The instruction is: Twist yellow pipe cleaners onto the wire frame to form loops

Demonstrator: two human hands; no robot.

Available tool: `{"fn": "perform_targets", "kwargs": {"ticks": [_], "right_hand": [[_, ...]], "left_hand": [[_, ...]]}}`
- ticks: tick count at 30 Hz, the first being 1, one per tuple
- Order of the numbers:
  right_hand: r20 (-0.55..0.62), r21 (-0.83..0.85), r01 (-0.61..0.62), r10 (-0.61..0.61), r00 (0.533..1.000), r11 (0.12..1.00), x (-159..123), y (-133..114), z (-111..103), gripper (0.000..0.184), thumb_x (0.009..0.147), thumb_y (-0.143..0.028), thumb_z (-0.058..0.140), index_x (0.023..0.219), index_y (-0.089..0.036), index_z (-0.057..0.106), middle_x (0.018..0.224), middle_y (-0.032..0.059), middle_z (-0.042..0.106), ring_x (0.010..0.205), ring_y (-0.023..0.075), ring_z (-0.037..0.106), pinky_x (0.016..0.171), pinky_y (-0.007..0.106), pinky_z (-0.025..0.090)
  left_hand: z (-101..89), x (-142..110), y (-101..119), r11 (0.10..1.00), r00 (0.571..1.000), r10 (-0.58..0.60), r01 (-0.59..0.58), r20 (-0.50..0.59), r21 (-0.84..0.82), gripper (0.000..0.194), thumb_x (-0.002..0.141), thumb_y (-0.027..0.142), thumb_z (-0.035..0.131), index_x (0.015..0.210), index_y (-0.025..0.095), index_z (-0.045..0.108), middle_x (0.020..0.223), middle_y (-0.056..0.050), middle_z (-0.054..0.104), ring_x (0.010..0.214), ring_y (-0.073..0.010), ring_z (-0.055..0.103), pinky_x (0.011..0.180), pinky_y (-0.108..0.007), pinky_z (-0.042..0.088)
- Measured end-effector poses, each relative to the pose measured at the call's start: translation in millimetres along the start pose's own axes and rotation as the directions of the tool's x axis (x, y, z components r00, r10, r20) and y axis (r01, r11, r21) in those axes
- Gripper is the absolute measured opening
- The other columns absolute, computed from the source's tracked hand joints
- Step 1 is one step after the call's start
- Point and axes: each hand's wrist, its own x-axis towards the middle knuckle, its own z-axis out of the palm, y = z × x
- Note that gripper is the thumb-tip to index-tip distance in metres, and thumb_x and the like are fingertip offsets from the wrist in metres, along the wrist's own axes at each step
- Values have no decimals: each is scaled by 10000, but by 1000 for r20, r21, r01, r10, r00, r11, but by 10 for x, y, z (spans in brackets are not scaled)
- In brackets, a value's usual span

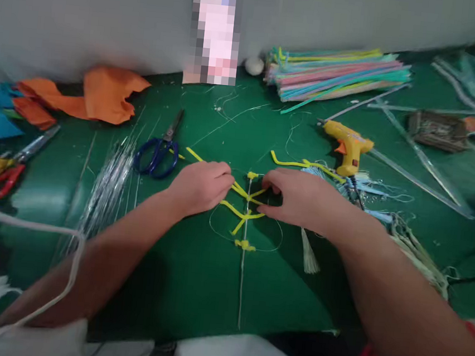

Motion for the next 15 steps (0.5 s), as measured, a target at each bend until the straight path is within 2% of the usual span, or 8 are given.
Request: {"fn": "perform_targets", "kwargs": {"ticks": [7, 15], "right_hand": [[-35, -14, 10, -11, 999, 1000, -7, 22, 32, 184, 826, -289, 611, 979, -192, 645, 892, 51, 686, 774, 207, 606, 607, 298, 355], [-62, -4, 40, -40, 997, 999, -4, 48, 49, 146, 836, -241, 576, 955, -202, 651, 851, 41, 680, 716, 181, 578, 585, 287, 345]], "left_hand": [[-45, -29, -52, 1000, 1000, -18, 18, 1, -21, 217, 962, 214, 501, 935, 143, 704, 893, -76, 684, 746, -177, 650, 614, -283, 477], [-86, -84, -158, 999, 998, 22, -19, 56, -49, 206, 935, 160, 510, 1029, 148, 693, 1043, -76, 712, 838, -190, 689, 642, -289, 501]]}}
